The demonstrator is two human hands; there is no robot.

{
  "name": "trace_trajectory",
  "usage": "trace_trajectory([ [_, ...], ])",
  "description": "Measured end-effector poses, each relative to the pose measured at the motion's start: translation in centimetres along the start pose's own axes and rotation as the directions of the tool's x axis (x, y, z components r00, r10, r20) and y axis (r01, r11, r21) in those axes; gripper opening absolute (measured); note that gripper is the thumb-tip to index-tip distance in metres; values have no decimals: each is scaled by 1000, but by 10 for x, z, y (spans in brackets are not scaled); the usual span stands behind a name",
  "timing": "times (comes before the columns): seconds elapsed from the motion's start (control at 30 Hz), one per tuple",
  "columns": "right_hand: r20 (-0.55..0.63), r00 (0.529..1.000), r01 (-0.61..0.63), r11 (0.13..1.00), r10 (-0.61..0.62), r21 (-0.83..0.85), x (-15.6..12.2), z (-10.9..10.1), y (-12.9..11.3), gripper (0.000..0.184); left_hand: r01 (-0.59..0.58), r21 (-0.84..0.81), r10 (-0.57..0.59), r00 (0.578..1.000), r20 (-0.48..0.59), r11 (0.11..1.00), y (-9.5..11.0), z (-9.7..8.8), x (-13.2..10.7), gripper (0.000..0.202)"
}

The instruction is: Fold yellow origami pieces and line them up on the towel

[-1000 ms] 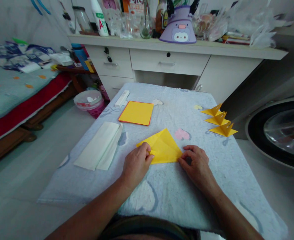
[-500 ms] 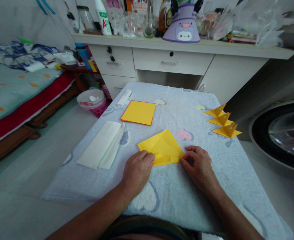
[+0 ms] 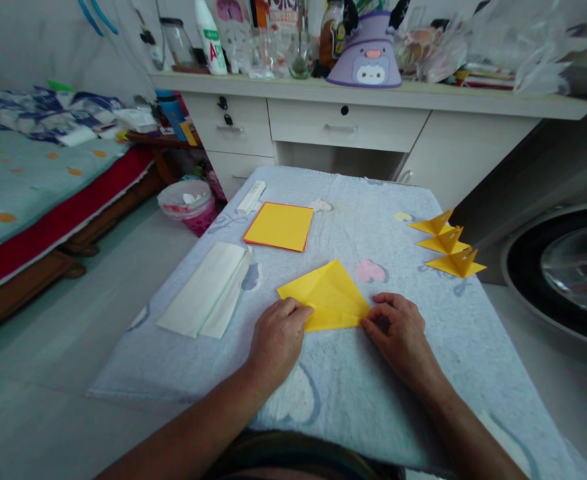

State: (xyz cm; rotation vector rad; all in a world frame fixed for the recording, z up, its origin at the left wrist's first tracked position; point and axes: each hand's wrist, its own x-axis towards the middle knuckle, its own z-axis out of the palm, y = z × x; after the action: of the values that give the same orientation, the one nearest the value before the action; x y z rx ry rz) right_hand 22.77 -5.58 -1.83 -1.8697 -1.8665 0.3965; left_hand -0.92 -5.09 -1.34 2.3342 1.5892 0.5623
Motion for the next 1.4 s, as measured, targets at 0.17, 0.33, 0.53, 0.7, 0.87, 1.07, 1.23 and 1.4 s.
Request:
trace_trajectory([
  [0.17,0,1000,5,1000,-5,3,0,1,2,10,7,7,-7,1000,-3,1000,-2,3,2,25],
  [0.33,-2,1000,8,1000,-8,-5,0,1,1,10,18,32,-19,1000,8,999,0,3,2,24],
  [0.53,-6,1000,5,1000,-5,-5,0,0,0,10,-31,232,22,999,42,972,15,-5,-7,25],
  [0.7,-4,1000,10,1000,-10,-1,0,1,2,11,-95,364,69,994,84,927,19,-2,-16,36],
  [0.87,11,1000,8,1000,-8,-3,1,0,2,11,-118,337,93,992,90,934,21,-4,-20,50],
  [1.07,0,1000,12,1000,-12,2,1,-2,0,10,-122,309,92,990,109,943,24,-7,-24,64],
  [1.23,-2,1000,7,1000,-7,6,1,-2,0,10,-182,260,156,981,115,948,21,-3,-23,61],
  [1.4,6,1000,0,1000,0,16,2,-2,0,11,-223,230,196,971,136,947,21,-2,-23,67],
])
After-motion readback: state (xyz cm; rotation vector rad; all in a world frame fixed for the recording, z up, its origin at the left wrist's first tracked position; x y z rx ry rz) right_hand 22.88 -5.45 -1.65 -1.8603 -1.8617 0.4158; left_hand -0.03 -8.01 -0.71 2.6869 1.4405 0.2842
